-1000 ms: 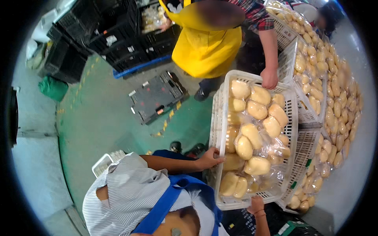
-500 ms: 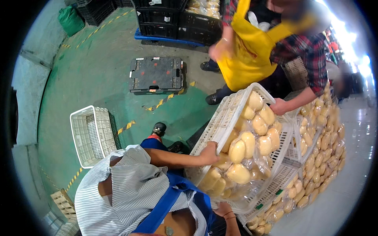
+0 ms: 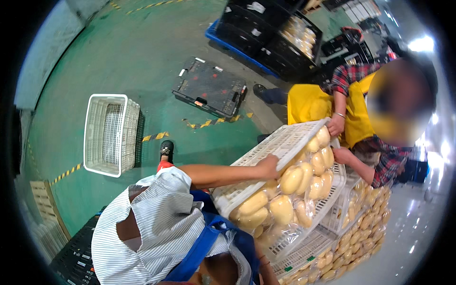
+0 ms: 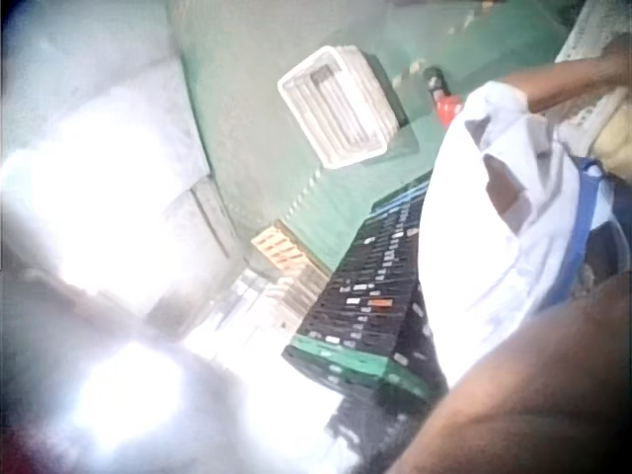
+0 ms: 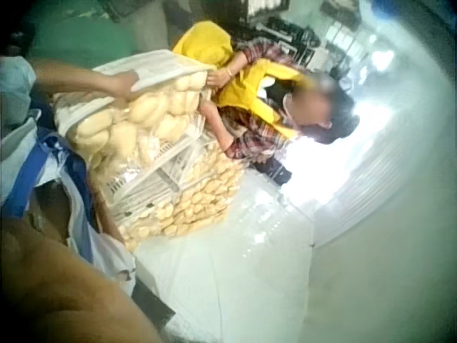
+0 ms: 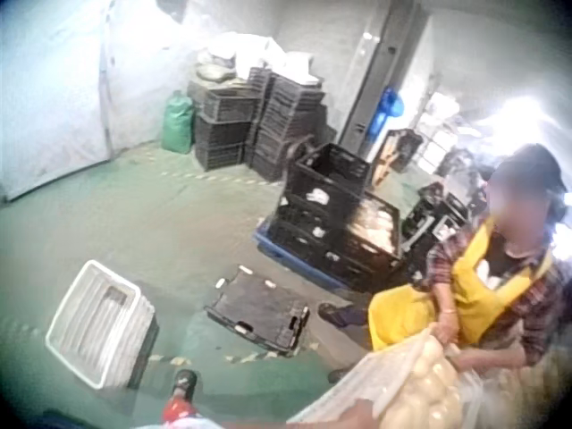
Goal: The person packs pre-packaged dough buns from a large supply into white plastic baskets. They handle the items by hand, arranging them neatly within the baskets and occasionally moving the baskets to different locations in the workspace.
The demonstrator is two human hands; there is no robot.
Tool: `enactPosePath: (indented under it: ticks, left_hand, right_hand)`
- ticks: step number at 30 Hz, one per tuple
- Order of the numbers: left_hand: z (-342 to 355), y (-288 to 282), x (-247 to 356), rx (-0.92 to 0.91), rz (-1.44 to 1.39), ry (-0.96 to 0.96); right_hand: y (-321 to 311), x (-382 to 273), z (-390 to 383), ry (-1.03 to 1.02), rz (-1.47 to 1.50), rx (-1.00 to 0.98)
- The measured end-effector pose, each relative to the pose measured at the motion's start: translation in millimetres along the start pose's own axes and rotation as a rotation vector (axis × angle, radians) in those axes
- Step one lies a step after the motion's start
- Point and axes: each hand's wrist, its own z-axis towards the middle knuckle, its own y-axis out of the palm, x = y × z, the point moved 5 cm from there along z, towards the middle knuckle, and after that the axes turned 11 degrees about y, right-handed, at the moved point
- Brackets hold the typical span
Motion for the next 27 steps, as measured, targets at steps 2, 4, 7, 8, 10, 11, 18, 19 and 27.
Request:
enactPosePath:
  ticks: [2,4,7,8,10,11,18,19,27]
  left_hand:
    - [-6.9,-37.0,10.0,0.066,-0.029,0.129]
    - [-25.4,-91.9,7.4,0.153,-0.086,0.272]
    - [-89.6,-174.6,-27.7,0.247,-0.313,0.389]
    - [-119.9,-200.5,-53.5,0.243,-0.395,0.395]
    - [-189.3,-257.3,-117.9,0.401,-0.31,0.323]
    - [-212.8,-282.0,-147.4,0.493,-0.244,0.293]
    - [-498.6,-400.4,-407.6,0.762,-0.514,-0.009]
    - [-574.6,-399.2,-441.3,0.989,-0.66,-0.054]
    - [-1006.9,-124.8,-373.1,0.213,1.169,-0.844]
  right_hand:
    - [-42.8,-84.4,21.1,0.066,0.053,-0.107]
    - [-72.7,-192.6,45.7,0.105,0.122,-0.191]
    - [-89.1,-344.5,72.0,0.131,0.203,-0.285]
    - [-87.1,-386.0,77.1,0.086,0.259,-0.297]
    - [-63.5,-435.6,75.7,0.282,0.207,-0.394]
    - [-58.7,-464.6,84.3,0.066,0.3,-0.257]
    - [67.3,-535.7,126.1,-0.117,0.407,-0.27]
    - [76.2,-534.9,138.3,-0.081,0.368,-0.246]
    - [107.4,-562.6,150.2,0.036,0.372,-0.289]
